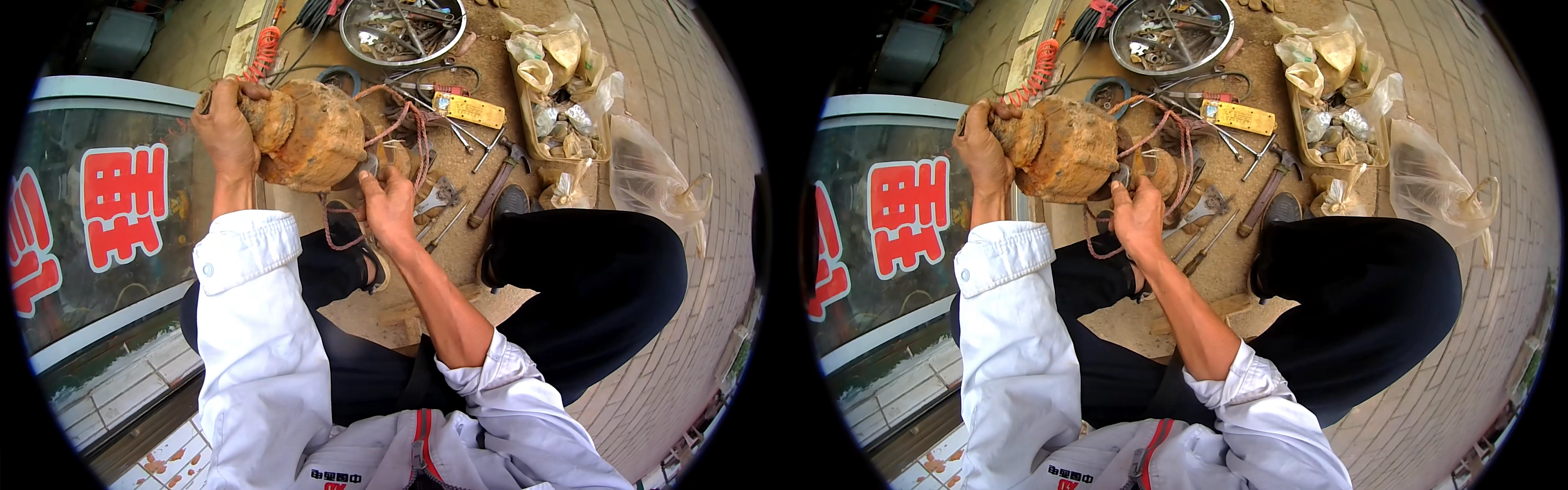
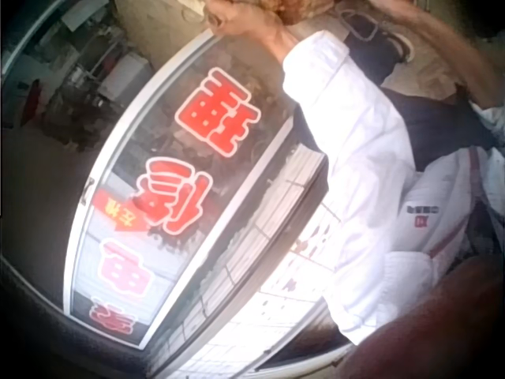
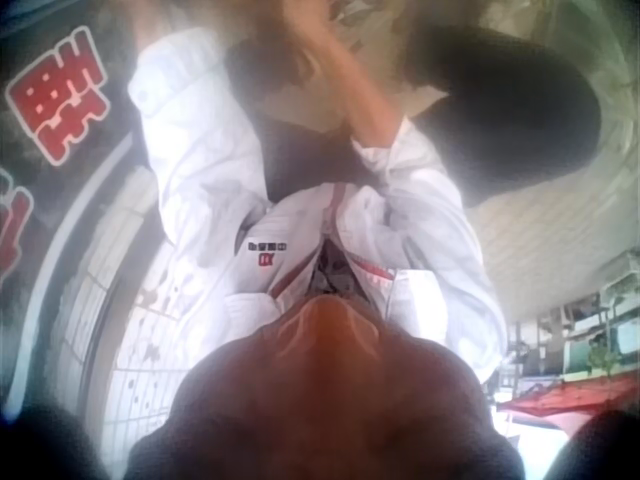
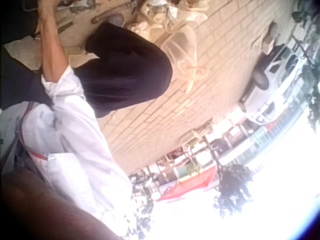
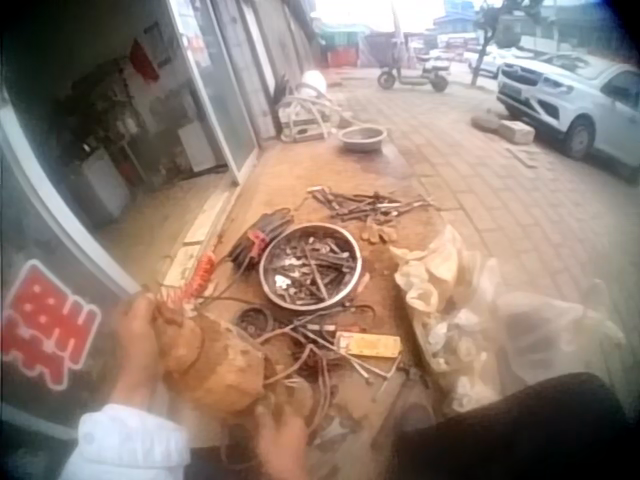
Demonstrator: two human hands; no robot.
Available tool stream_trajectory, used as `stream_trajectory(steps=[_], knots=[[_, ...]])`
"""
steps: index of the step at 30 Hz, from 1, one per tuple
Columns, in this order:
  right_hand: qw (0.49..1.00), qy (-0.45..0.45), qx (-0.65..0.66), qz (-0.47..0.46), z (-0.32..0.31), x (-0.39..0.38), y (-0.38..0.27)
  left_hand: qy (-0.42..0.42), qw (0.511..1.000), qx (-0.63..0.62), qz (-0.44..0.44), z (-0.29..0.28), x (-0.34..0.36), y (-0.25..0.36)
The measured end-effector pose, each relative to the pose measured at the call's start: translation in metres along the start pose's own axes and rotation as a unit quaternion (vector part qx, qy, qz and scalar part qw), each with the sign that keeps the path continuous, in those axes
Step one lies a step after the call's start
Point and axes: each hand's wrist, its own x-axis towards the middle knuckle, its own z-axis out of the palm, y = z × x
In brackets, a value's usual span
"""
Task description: The person sits on the ground and uses a wrench to loosen and remove a bolt from a rusty mechanical part. They then use a yellow power strip to tap the part, remove a rope, and separate the part into two pieces. Finally, they pour liquid from a bottle into a cap and use a tool to manipulate the cap.
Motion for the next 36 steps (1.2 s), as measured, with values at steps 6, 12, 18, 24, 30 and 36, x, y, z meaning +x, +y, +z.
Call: stream_trajectory(steps=[6,12,18,24,30,36], knots=[[0.998,0.011,-0.023,-0.064,0.002,0.011,0.02,0.008,0.999,-0.03,-0.011,0.002,0.0,0.001],[0.995,0.001,-0.06,-0.074,-0.003,0.016,0.023,0.003,1.0,-0.023,-0.004,0.002,0.001,0.001],[0.983,0.023,-0.117,-0.142,-0.002,0.014,0.023,0.003,1.0,-0.019,-0.003,0.001,0.001,-0.001],[0.987,0.005,-0.101,-0.125,-0.005,0.019,0.022,0.002,1.0,-0.024,-0.007,0.001,0.0,0.0],[0.991,-0.055,-0.095,-0.083,-0.013,0.03,0.018,-0.002,1.0,-0.02,-0.004,-0.001,0.003,0.0],[0.984,0.034,-0.102,-0.143,0.006,0.007,0.016,0.002,0.999,-0.044,-0.013,-0.002,0.002,-0.001]])
